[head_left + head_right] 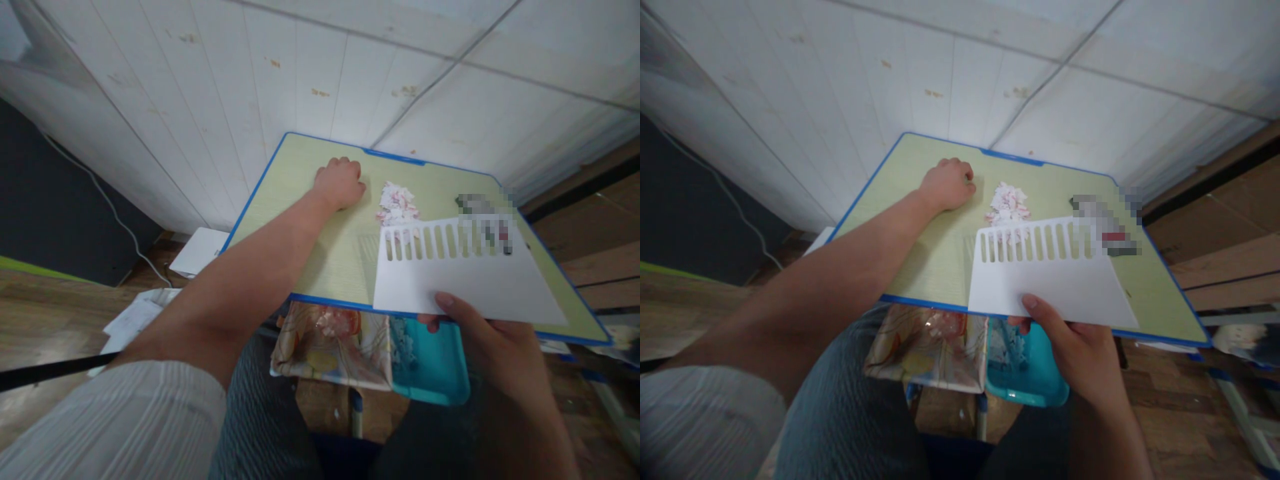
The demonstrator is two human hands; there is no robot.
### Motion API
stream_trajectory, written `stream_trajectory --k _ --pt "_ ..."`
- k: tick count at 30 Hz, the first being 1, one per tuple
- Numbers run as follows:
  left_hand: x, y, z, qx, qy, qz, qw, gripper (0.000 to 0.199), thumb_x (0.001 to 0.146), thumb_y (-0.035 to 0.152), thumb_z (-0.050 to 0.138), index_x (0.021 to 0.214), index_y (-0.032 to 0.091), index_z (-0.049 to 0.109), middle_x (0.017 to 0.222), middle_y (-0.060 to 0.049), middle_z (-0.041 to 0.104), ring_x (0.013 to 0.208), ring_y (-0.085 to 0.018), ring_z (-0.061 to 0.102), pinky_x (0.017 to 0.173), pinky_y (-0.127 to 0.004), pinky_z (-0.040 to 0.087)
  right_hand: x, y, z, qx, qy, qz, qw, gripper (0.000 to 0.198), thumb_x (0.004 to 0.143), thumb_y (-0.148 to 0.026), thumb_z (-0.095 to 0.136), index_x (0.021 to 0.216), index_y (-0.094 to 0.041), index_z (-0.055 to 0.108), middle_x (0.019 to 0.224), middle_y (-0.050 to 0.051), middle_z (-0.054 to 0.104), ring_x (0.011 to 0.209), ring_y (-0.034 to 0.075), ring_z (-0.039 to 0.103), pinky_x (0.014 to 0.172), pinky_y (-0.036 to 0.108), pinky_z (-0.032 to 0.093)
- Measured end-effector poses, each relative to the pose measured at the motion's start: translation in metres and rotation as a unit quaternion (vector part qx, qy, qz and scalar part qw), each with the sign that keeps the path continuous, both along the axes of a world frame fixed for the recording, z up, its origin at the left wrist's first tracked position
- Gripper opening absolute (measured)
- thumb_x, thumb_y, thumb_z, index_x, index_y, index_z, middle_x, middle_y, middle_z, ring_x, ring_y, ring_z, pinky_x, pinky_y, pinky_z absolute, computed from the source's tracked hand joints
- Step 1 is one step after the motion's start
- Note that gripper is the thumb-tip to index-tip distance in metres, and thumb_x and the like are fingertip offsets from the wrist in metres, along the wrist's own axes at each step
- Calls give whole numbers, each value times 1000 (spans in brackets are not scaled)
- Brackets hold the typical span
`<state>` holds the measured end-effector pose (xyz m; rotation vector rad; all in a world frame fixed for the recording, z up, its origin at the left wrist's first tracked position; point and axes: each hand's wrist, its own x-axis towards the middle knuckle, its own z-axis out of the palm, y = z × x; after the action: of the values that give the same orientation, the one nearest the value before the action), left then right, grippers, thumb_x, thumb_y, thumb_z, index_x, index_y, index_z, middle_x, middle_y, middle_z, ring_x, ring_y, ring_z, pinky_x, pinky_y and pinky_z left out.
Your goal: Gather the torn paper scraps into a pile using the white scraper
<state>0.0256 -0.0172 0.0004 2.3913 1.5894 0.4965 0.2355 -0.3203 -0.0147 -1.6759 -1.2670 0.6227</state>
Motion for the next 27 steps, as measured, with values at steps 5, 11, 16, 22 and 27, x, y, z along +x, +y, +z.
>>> stream_trajectory --k 5,11,16,22,27 --pt "0 -2 2 -4 1 1 1000 50 114 26 65 160 25 86 173 -17 75 167 -41 62 142 -55 53 5 2 -6 -7 -5 -13 1000 50 105 -59 95 67 -27 87 76 7 88 70 29 85 85 42 76" --pt "0 0 1 3 1 1 1000 53 110 28 68 160 27 86 172 -16 77 165 -42 62 141 -58 54 6 3 -3 -17 -10 25 1000 48 106 -59 94 71 -28 89 76 7 88 70 31 84 83 44 77" --pt "1 -1 1 5 7 2 1000 53 111 28 66 160 24 86 172 -18 76 166 -41 62 141 -57 54 5 2 0 -21 16 9 1000 46 102 -57 97 68 -29 87 76 7 88 71 30 84 85 43 77" --pt "0 -2 1 1 1 0 1000 52 111 27 66 159 25 86 172 -17 76 166 -41 62 141 -57 55 4 3 -2 -11 21 7 1000 45 102 -58 97 69 -29 88 76 6 88 70 28 84 80 39 76" --pt "0 -1 1 8 4 2 1000 51 111 27 67 158 27 86 169 -16 78 165 -40 63 140 -57 56 8 2 0 -26 14 32 999 50 104 -61 96 67 -28 87 76 8 87 70 30 84 82 42 78"
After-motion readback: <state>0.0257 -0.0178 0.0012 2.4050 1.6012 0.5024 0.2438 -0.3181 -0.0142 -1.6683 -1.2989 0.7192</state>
